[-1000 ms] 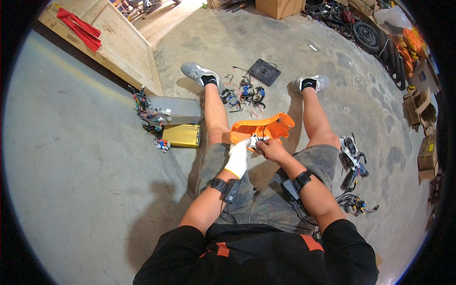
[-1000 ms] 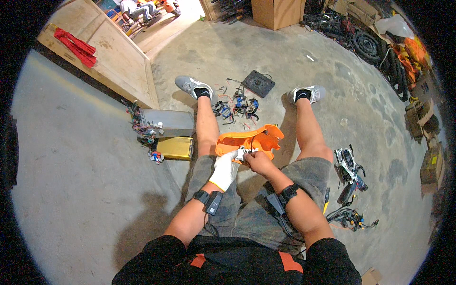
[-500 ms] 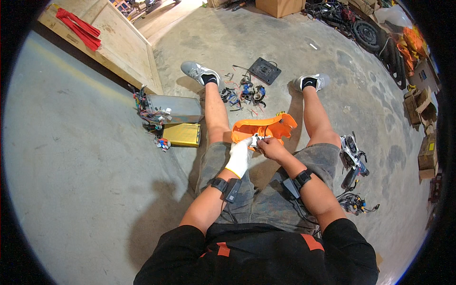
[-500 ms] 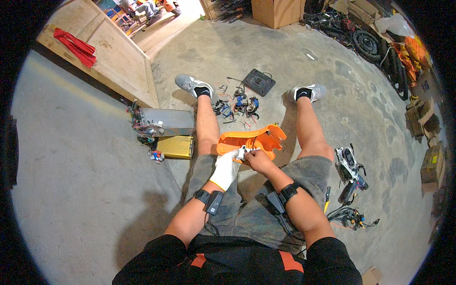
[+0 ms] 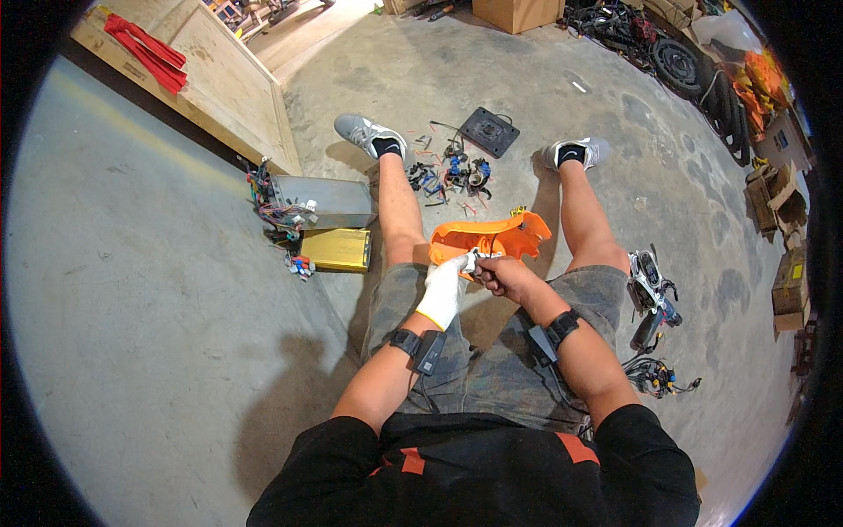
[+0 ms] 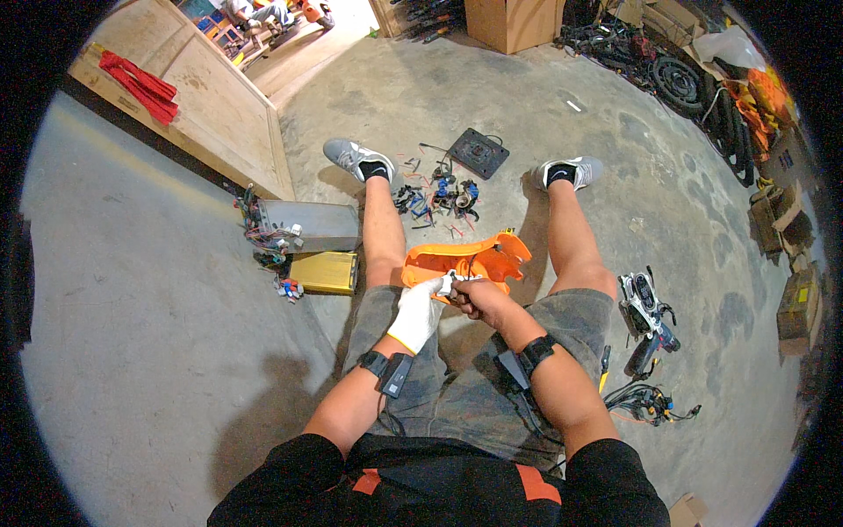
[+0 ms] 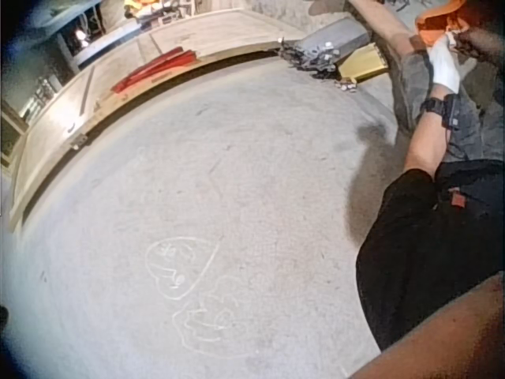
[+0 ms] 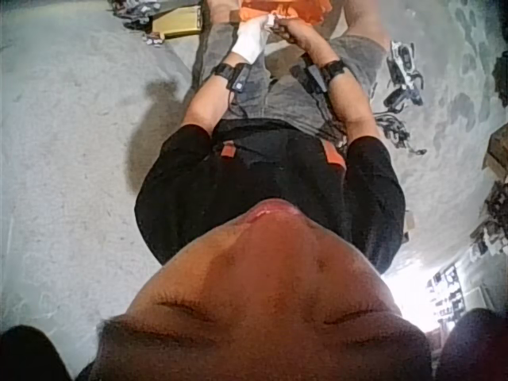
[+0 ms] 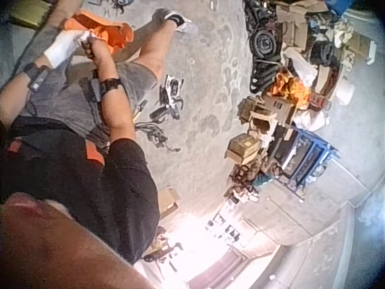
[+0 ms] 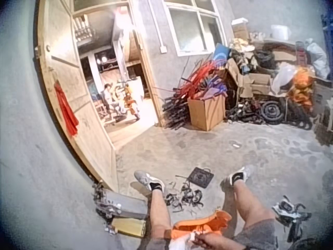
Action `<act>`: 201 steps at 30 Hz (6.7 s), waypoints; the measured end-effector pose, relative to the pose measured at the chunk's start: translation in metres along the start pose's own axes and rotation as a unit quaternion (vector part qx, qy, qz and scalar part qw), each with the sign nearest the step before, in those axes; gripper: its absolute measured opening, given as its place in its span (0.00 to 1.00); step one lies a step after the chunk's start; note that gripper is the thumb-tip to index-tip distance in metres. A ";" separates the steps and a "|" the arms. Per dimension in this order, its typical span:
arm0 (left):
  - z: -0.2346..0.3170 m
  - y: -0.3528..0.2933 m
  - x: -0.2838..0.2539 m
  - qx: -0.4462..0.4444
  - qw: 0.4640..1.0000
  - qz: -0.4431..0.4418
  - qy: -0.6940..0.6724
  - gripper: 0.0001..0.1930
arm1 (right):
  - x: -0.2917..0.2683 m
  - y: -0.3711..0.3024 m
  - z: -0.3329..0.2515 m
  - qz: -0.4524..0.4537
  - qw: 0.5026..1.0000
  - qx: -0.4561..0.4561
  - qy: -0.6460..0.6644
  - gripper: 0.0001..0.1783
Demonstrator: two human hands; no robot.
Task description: Disassembling and inspecting the internal components and wiring of an orange motorcycle fairing.
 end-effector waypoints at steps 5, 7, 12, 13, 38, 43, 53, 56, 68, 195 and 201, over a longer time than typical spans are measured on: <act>-0.007 0.003 0.000 -0.006 0.999 -0.033 0.015 0.08 | -0.004 0.005 0.004 0.116 0.988 -0.044 -0.095 0.19; -0.004 -0.002 0.011 0.053 0.998 0.030 0.020 0.08 | -0.001 0.003 0.010 0.259 0.901 -0.159 -0.309 0.19; 0.002 -0.003 0.012 0.045 0.997 0.052 0.036 0.10 | 0.015 -0.002 0.007 0.395 0.697 -0.215 -0.558 0.17; 0.001 -0.001 0.010 0.027 0.998 0.053 0.017 0.10 | 0.016 0.000 0.008 0.399 0.710 -0.221 -0.537 0.18; -0.006 -0.001 0.007 0.005 0.997 0.070 0.017 0.14 | -0.002 0.018 0.010 0.241 0.937 -0.099 -0.232 0.20; -0.004 -0.002 0.005 -0.005 0.999 0.043 0.016 0.14 | -0.010 0.013 0.007 0.099 0.994 -0.026 -0.029 0.17; 0.009 -0.011 0.018 0.011 0.999 0.048 0.008 0.14 | -0.001 0.007 0.005 0.162 0.962 -0.080 -0.203 0.14; 0.010 -0.012 0.017 0.009 0.999 0.032 0.007 0.14 | 0.003 -0.001 0.001 0.138 0.975 -0.044 -0.171 0.14; 0.010 -0.012 0.011 0.003 1.000 -0.009 0.025 0.10 | 0.008 -0.008 -0.002 0.095 0.993 -0.032 -0.066 0.11; 0.011 0.049 -0.037 0.060 0.967 0.161 -0.188 0.17 | -0.120 0.075 0.014 0.378 0.799 -0.035 -0.467 0.21; 0.013 0.051 -0.028 0.086 0.959 0.198 -0.182 0.17 | -0.152 0.124 0.053 0.336 0.777 0.034 -0.532 0.21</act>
Point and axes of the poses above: each hand's wrist, its own y-axis towards the middle knuckle, its own x-axis out of the palm, z = x × y, the point moved 1 cm from there along y, towards the middle knuckle, and after that the axes turned 11 degrees about x, right-handed, at the moved point
